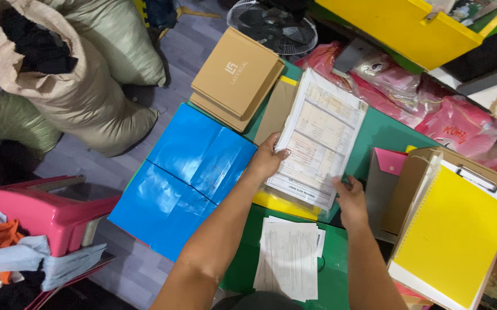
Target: The person sorts through a pile of documents and folders on a table, stacking them by color and type. They handle blue, green, orange, red, and yellow folders, as well as loose papers and cardboard boxes, arranging them into neat piles.
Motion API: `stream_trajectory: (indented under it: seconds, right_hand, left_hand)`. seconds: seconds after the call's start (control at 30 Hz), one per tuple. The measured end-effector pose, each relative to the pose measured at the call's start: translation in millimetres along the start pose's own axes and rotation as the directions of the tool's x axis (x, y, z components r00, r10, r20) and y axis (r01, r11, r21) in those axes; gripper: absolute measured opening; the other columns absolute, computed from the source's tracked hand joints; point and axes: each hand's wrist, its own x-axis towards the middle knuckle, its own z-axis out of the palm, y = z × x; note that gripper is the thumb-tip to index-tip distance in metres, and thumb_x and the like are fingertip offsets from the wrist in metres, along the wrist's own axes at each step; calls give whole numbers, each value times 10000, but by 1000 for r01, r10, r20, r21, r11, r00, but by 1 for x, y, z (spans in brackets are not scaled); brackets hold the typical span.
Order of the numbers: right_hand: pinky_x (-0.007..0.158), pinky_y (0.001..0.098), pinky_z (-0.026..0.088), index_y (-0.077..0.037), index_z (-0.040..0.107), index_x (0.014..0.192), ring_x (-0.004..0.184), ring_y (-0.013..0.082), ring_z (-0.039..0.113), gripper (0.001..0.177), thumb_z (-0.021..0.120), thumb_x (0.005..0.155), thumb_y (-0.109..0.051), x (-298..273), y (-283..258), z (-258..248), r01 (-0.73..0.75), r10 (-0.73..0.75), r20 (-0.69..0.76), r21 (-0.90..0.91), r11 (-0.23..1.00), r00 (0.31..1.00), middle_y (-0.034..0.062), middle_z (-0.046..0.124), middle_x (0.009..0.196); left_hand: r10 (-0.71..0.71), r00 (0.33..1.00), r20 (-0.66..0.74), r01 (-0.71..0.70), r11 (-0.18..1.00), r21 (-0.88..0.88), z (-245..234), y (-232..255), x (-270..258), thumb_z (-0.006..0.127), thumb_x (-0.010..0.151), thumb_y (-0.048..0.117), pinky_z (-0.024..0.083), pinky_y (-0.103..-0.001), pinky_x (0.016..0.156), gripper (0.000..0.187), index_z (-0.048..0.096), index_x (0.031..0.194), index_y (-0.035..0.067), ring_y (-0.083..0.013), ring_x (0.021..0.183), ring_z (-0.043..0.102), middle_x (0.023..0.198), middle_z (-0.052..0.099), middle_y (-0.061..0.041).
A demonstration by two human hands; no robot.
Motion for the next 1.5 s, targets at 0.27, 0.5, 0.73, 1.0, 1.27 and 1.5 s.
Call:
stream_trajectory:
  seconds: [0.27, 0.5, 0.73, 1.0, 1.27, 1.5]
  right_hand:
    - [924, 384, 478, 141, 503, 1409, 1193, 386, 527, 552, 706, 993, -159, 14, 4, -13, -42, -22, 187, 333, 942, 982, 282, 602, 1325]
    - [917, 424, 581, 82, 459, 1372, 1094, 316, 679, 527, 633, 882, -3, -28, -30, -19, -68, -102, 339, 455, 888, 935, 222, 650, 1266]
    - [953, 416, 557, 17, 440, 1378, 1112, 287, 663, 568, 635, 848, 69, -74, -55, -36, 99, -204, 230, 399, 912, 951, 190, 631, 1285]
    - [974, 455, 559, -9, 441, 1438, 1162, 310, 658, 595, 594, 873, 94, -108, -50, -34, 48, -207, 327, 433, 900, 922, 197, 621, 1325]
    - [1020, 443, 547, -57, 448, 1475, 1223, 283, 616, 678, 595, 835, 113, -111, -23, -26, -33, -197, 356, 547, 837, 913, 131, 612, 1365]
    - [1052, 428, 534, -38, 455, 1444, 1232, 269, 625, 537, 598, 936, 65, -104, -3, -36, 44, -194, 289, 454, 890, 937, 139, 631, 1372]
  left_hand:
    - [-141, 988, -69, 153, 963, 221, -5, -15, -1, 684, 916, 80, 485, -359, 1015, 571, 454, 1432, 0, -291, 1173, 651, 1277, 673, -195]
    - [-180, 979, 100, 190, 977, -100, -17, 3, -12, 717, 868, 14, 524, -331, 953, 540, 522, 1370, -32, -244, 1121, 665, 1245, 684, -183]
    - [-213, 961, 177, 250, 942, -226, -18, 14, -43, 718, 846, -3, 506, -357, 990, 584, 485, 1381, 13, -258, 1178, 626, 1275, 653, -175]
    - [-201, 946, 255, 267, 929, -255, -35, 3, -80, 641, 698, -95, 417, -400, 1084, 786, 428, 1449, -12, -360, 1313, 522, 1375, 544, -278]
    - [-210, 953, 217, 247, 956, -160, -50, 23, -95, 644, 703, -31, 406, -345, 1099, 928, 296, 1560, 40, -287, 1343, 519, 1451, 542, -181]
    - [-195, 961, 197, 232, 954, -189, -31, 4, -123, 663, 909, 132, 437, -329, 1072, 592, 481, 1460, 13, -239, 1274, 581, 1388, 623, -164]
